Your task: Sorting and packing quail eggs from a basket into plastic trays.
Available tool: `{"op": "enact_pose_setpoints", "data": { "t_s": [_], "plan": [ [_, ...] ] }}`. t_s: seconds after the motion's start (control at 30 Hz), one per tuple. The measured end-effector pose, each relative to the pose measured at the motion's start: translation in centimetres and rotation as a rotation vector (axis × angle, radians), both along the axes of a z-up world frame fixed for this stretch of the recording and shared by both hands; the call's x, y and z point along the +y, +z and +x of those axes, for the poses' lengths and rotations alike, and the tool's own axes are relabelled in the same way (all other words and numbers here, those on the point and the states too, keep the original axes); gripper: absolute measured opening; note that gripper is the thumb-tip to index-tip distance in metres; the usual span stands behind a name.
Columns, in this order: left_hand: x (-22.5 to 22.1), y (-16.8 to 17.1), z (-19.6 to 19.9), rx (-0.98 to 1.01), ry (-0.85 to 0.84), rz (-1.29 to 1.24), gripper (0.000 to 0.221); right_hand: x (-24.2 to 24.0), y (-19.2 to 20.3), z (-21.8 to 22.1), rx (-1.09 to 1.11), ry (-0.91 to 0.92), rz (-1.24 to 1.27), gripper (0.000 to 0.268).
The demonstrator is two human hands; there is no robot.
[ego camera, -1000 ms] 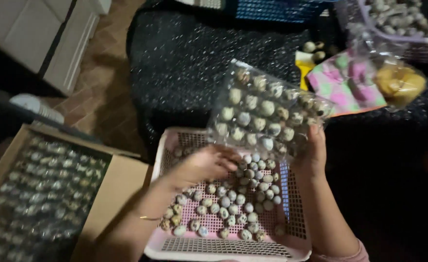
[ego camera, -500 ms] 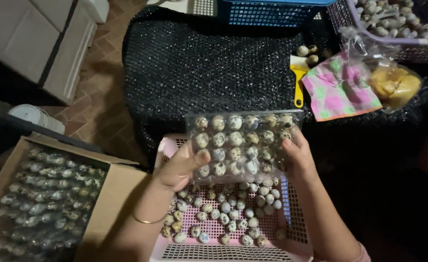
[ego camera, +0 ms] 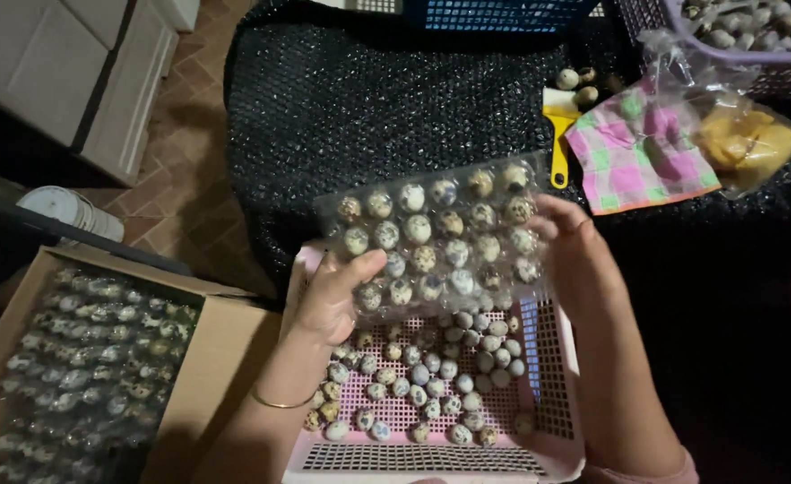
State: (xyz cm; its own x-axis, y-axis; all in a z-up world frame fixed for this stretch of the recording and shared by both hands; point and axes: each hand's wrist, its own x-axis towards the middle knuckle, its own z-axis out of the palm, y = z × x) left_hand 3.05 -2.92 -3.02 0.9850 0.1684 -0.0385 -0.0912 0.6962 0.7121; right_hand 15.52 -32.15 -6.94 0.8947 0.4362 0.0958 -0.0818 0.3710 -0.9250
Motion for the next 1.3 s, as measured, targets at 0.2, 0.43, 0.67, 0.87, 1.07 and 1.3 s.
{"op": "enact_pose_setpoints", "data": {
  "t_s": [0.2, 0.43, 0.67, 0.87, 1.07, 1.3],
  "plan": [
    [-1.1, 4.7, -1.1, -0.008, 0.115, 0.065, 0.037, 1.0, 4.4, -2.3, -0.12, -0.101, -0.125, 0.041],
    [-1.7, 3.5, -1.6, 0.079, 0.303, 0.109, 0.067, 1.4, 8.3, -3.1, -0.232, -0.145, -0.249, 0.028],
    [2.1, 1.9, -2.8, -0.323, -0.091, 0.034, 0.047, 1.9, 11.3, -4.7, -0.32, 0.118, -0.402, 0.009],
    [2.2, 2.5, -3.2, -0.367, -0.008, 0.253, 0.024, 2.5, 11.0, -4.6, -0.321, 0.075, -0.561, 0.006],
    [2.4, 2.0, -3.3, -0.352, 0.04, 0.451, 0.02, 3.7, 10.3, -4.8, -0.239, 0.069, -0.457, 0.011],
    [3.3, 2.3, -3.4, -0.387, 0.029, 0.468, 0.034, 2.9, 11.4, -5.1, -0.476, 0.023, -0.599, 0.012]
  ]
}}
